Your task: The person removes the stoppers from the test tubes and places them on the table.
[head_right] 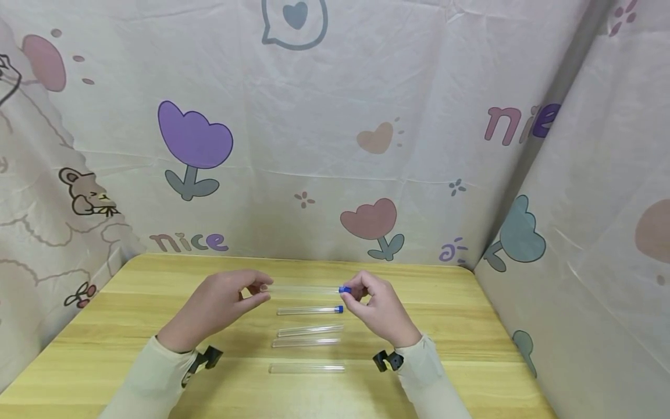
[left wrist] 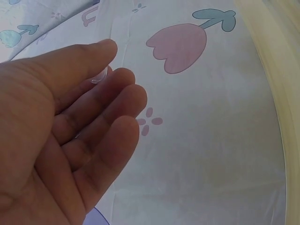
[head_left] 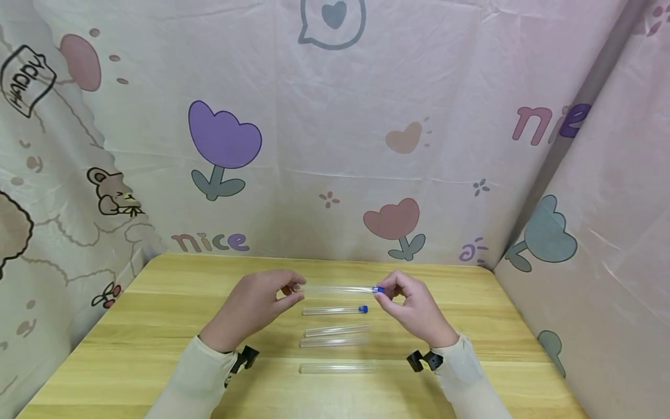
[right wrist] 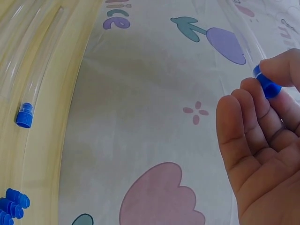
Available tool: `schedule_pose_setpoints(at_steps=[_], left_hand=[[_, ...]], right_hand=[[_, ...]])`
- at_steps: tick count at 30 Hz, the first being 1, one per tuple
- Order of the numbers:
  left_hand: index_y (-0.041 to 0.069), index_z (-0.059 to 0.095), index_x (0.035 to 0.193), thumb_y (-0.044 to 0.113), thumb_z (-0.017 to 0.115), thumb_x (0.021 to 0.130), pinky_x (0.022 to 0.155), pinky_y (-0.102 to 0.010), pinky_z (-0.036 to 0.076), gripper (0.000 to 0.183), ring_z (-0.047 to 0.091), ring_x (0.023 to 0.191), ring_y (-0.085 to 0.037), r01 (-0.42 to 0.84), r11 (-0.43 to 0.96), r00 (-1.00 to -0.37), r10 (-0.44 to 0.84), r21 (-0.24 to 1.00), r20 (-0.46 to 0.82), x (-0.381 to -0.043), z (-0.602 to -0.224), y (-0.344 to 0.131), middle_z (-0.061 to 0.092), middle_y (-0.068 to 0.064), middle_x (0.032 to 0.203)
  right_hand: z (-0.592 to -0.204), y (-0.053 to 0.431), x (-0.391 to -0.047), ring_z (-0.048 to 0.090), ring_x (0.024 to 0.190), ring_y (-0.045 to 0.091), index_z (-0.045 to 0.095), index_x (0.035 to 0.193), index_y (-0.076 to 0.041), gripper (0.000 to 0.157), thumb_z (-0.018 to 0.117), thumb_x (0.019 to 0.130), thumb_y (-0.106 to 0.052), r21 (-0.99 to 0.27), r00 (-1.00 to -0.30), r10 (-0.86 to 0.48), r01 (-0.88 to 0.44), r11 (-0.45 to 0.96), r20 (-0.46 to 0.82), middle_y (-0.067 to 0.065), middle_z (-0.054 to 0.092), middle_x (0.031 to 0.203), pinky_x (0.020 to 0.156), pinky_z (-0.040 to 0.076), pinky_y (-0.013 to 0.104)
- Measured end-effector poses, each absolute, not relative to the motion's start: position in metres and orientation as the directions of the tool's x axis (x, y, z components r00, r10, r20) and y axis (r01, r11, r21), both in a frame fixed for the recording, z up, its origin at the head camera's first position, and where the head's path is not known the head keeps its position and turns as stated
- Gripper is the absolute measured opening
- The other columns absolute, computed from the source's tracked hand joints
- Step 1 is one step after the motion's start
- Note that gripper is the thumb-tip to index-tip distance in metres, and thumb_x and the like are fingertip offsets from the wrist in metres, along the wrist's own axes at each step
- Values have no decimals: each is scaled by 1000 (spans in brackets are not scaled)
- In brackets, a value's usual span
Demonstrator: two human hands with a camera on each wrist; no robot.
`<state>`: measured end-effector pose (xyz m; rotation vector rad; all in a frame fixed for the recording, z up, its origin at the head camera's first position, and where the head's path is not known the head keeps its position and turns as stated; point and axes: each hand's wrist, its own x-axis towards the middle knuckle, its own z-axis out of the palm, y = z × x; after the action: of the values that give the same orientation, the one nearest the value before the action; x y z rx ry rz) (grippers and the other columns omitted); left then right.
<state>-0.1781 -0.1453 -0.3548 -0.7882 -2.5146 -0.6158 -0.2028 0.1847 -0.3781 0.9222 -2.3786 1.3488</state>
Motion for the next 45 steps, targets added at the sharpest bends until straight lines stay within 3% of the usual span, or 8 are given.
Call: schedule_pose_setpoints(at_steps=[13,23,30,37,42,45], left_hand=[[20,77,102,25,83,90,67,-21,54,14,64,77,4,628,740,-706,413,240,575,-180,-355,-146,71,16,88],[21,77,102,25,83,90,67,-20,54,14,63,76,5,633,736,-703,419,239,574,-180,-356,-147,71,16,88],[21,77,102,25,81,92,66,-20,52,12,60,75,5,630,736,-711,418,248,565,-179,-354,-145,71,16,87],[20,77,102,25,80,92,64,-19,51,11,59,74,5,640,726,-704,422,251,571,-179,-353,-145,70,16,88],[19,77,103,23,81,92,64,-20,51,12,59,74,5,646,723,-694,421,246,584,-180,-354,-145,71,14,90],[18,77,103,22,81,92,66,-21,53,13,62,76,2,648,724,-690,424,239,586,-180,-354,-145,74,12,94]], right_hand=[[-381,186,-203,61,74,10,67,99,-18,17,73,96,-3,-666,-751,-410,-654,358,517,-8,68,91,68,54,27],[-381,187,-202,62,75,11,66,100,-22,18,73,96,-6,-680,-761,-424,-640,359,492,-10,67,91,69,53,27],[-380,190,-201,62,78,13,67,100,-14,15,70,97,0,-735,-761,-419,-624,264,495,-5,66,95,72,54,28],[-378,192,-201,61,78,14,66,102,-11,12,68,98,0,-781,-781,-424,-582,225,459,-1,66,96,68,53,28],[-377,192,-202,56,72,14,67,104,-11,7,67,101,-5,-786,-788,-434,-569,241,437,5,63,90,57,48,26],[-377,192,-202,56,73,15,67,105,-10,6,66,101,-6,-786,-795,-431,-562,257,428,5,63,90,60,49,26]])
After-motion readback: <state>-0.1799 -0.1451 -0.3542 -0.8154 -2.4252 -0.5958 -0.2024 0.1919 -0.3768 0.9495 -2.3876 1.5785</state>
